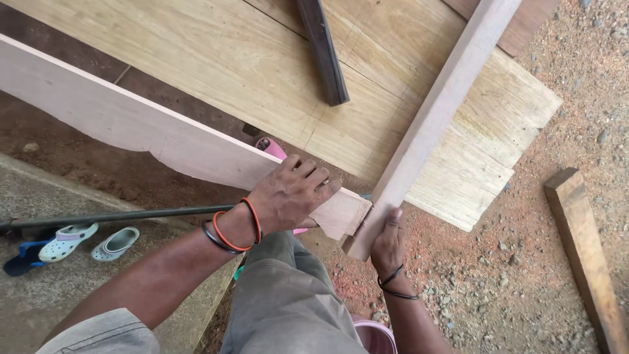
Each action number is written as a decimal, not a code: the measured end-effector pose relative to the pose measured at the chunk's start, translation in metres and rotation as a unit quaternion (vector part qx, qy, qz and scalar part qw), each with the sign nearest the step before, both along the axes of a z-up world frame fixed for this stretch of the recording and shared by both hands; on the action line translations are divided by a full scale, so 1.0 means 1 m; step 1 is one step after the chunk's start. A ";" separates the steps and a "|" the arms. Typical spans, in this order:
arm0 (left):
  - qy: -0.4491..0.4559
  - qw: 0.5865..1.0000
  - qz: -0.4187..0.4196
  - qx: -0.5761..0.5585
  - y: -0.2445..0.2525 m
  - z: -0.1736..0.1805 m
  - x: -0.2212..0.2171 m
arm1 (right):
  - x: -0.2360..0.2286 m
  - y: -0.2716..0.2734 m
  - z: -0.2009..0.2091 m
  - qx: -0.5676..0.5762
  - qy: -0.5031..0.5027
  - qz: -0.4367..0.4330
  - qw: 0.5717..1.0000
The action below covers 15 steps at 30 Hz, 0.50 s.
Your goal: The person applies glue into mortise holes on a wooden rail using a small stick, then fits the rail into a wooden furniture frame and hammers the joints to seat the pieces together. They reposition the frame parts and press the joints by hand while assembling.
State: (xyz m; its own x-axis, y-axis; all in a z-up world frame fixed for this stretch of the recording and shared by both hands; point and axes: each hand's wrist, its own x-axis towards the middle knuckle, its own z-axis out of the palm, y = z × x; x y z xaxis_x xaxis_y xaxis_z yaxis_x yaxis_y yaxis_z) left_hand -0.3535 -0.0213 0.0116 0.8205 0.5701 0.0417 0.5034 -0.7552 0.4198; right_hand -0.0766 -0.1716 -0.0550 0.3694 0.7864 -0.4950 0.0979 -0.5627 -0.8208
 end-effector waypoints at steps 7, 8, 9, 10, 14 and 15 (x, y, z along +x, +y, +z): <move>0.007 0.999 -0.008 -0.044 0.004 0.003 -0.001 | -0.014 0.012 0.014 0.018 -0.008 0.006 1.000; -0.002 0.999 -0.004 -0.045 0.003 0.004 0.000 | -0.012 0.008 0.011 0.023 -0.003 0.003 1.000; -0.002 0.999 -0.004 -0.046 0.001 0.002 0.000 | -0.010 0.005 0.008 0.022 -0.003 0.004 1.000; -0.009 0.999 0.001 -0.040 0.000 0.000 0.000 | -0.008 0.002 0.006 0.030 -0.002 0.003 1.000; -0.008 1.000 0.007 -0.017 -0.002 -0.006 0.000 | -0.002 -0.004 -0.005 0.044 0.005 -0.006 0.999; -0.006 1.000 0.007 -0.019 0.000 -0.002 0.001 | -0.004 -0.002 -0.002 0.043 0.006 -0.006 0.999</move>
